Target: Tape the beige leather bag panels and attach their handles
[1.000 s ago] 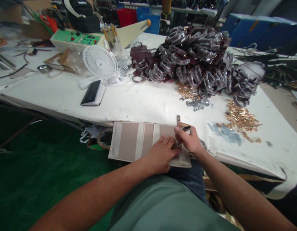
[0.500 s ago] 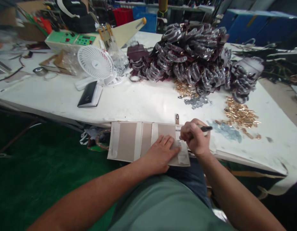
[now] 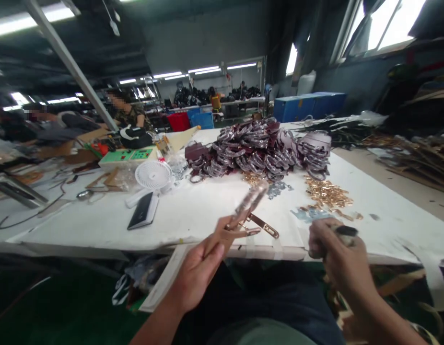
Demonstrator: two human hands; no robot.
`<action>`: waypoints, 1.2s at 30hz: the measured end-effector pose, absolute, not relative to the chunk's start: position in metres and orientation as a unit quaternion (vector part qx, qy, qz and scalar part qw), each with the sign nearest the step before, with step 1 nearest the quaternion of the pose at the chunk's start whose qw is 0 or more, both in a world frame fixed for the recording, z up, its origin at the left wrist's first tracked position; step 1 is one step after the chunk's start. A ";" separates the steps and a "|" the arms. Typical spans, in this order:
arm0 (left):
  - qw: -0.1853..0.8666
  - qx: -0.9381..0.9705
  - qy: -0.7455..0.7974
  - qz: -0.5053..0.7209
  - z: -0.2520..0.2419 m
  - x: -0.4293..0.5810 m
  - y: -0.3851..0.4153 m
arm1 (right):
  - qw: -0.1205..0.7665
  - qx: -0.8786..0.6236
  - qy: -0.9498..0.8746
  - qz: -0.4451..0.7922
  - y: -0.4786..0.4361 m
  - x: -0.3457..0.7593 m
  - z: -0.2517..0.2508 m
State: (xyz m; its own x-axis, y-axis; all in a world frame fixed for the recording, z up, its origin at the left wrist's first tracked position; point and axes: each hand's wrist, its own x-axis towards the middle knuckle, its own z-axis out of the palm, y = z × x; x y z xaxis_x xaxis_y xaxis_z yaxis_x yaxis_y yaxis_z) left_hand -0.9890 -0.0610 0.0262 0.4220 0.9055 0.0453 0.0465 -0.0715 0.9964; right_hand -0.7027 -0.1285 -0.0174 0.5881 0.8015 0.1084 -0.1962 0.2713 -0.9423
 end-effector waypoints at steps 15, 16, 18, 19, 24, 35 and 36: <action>0.723 0.386 0.285 0.497 0.068 -0.985 -0.098 | 0.687 -0.401 -0.486 0.361 -0.093 -0.745 0.077; 0.731 0.387 0.285 0.484 0.067 -0.983 -0.097 | 0.691 -0.371 -0.464 0.412 -0.093 -0.742 0.073; 0.740 0.396 0.285 0.463 0.065 -0.979 -0.093 | 0.696 -0.320 -0.402 0.501 -0.092 -0.736 0.064; 0.739 0.405 0.286 0.456 0.065 -0.976 -0.090 | 0.696 -0.307 -0.372 0.532 -0.091 -0.733 0.059; 0.677 0.482 0.307 0.463 0.065 -0.954 -0.072 | 0.706 -0.325 -0.298 0.554 -0.087 -0.724 0.042; 0.692 0.452 0.274 0.492 0.058 -0.929 -0.040 | 0.703 -0.357 -0.232 0.570 -0.057 -0.711 0.022; 0.708 0.441 0.269 0.483 0.057 -0.929 -0.039 | 0.700 -0.357 -0.227 0.575 -0.053 -0.710 0.020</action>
